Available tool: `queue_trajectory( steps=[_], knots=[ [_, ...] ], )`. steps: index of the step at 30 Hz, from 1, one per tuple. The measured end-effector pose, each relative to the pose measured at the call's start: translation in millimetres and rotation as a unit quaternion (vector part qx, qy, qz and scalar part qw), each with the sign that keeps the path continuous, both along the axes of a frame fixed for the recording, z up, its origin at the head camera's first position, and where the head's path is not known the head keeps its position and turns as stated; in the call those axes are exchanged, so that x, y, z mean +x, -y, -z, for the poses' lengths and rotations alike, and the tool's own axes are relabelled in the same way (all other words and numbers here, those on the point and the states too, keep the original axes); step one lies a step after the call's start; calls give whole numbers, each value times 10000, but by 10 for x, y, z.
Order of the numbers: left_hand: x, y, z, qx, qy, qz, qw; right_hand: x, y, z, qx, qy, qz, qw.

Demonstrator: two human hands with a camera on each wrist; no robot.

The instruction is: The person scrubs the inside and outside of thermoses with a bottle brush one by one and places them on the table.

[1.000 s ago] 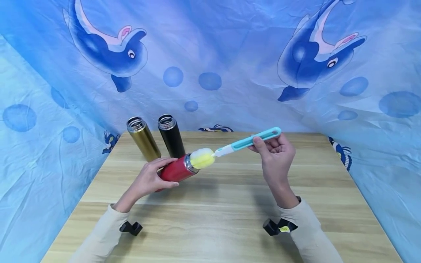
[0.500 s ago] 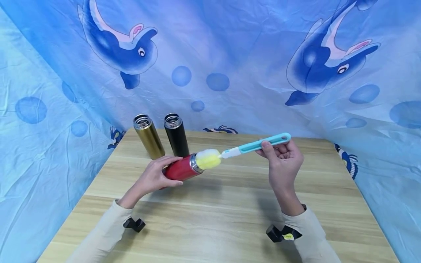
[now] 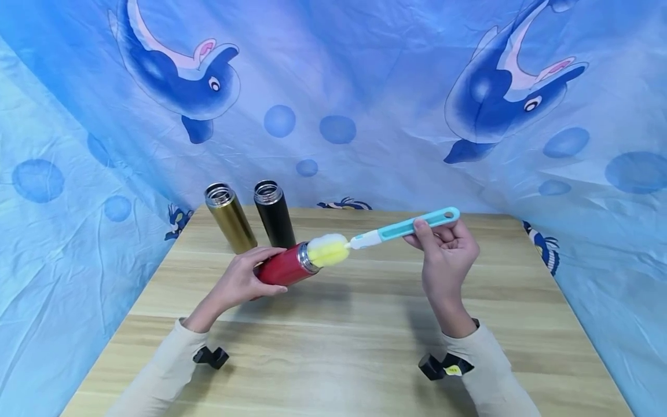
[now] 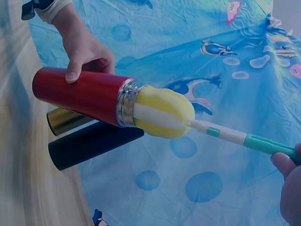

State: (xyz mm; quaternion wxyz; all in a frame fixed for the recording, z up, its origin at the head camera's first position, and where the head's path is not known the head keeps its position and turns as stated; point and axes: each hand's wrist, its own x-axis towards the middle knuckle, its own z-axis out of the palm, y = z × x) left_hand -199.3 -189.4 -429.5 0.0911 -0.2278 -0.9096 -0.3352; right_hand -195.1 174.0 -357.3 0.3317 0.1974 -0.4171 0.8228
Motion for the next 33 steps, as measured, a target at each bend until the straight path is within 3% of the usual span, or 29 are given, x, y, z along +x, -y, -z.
queue_trajectory(
  steps=[11, 26, 33],
  knots=[
    [6, 40, -13, -27, -39, 73, 10000, -16, 7, -3, -53, 59, 137, 9999],
    [10, 20, -12, 19, 43, 0, 10000, 0, -55, 12, -144, 359, 435, 9983],
    [13, 101, 16, 15, 28, -117, 9999, -20, -180, -6, -423, 475, 681, 9956]
  ],
)
